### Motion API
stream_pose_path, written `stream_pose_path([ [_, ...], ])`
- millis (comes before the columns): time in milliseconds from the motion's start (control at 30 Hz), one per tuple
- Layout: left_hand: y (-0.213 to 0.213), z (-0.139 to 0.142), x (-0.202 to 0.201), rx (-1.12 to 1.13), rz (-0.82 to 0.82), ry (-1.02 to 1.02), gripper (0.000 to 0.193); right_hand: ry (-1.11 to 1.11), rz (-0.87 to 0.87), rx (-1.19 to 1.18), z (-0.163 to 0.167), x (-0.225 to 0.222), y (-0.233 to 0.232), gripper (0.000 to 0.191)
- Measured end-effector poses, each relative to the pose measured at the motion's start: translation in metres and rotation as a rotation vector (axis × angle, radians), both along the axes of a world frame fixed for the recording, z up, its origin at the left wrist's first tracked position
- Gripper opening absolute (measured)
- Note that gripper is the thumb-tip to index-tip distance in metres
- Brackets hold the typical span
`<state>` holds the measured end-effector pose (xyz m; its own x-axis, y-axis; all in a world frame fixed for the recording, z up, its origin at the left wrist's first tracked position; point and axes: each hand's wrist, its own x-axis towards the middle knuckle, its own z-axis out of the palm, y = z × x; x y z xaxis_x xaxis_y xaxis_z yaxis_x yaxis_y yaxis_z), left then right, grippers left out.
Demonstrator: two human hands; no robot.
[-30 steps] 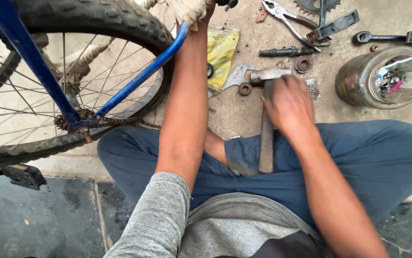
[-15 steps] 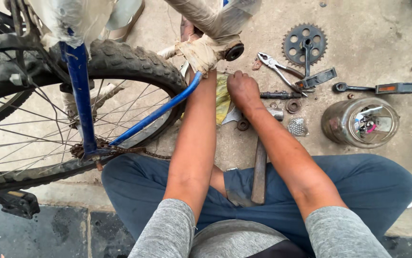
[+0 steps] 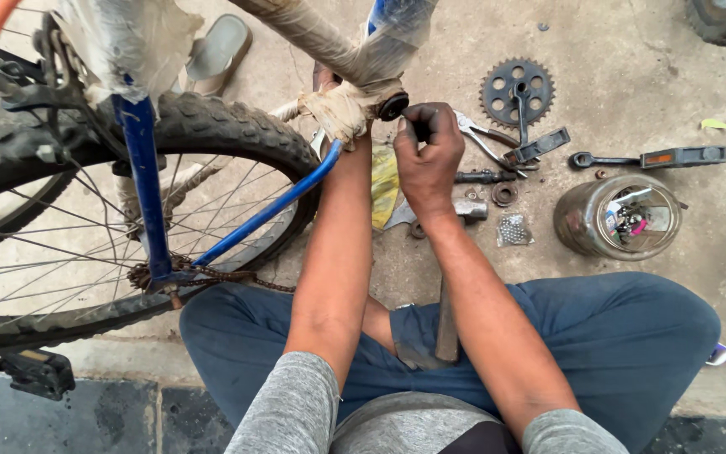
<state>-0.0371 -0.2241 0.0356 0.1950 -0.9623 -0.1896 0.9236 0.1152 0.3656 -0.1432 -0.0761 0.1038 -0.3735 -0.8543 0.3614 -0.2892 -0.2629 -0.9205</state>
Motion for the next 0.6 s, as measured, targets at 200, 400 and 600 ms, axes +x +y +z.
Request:
stream_pose_path([
  [200,-0.004,-0.019,0.004,-0.008,0.004,-0.006,0.042,0.074,-0.096,-0.053,0.002,0.017,-0.005,0.013],
  [400,-0.007,-0.031,0.006,-0.009,0.005,-0.016,0.042,0.095,-0.129,-0.058,0.000,0.022,-0.001,0.010],
  [600,-0.009,-0.027,0.005,-0.015,0.011,-0.017,0.042,-0.020,-0.118,-0.005,0.000,0.024,0.002,0.012],
])
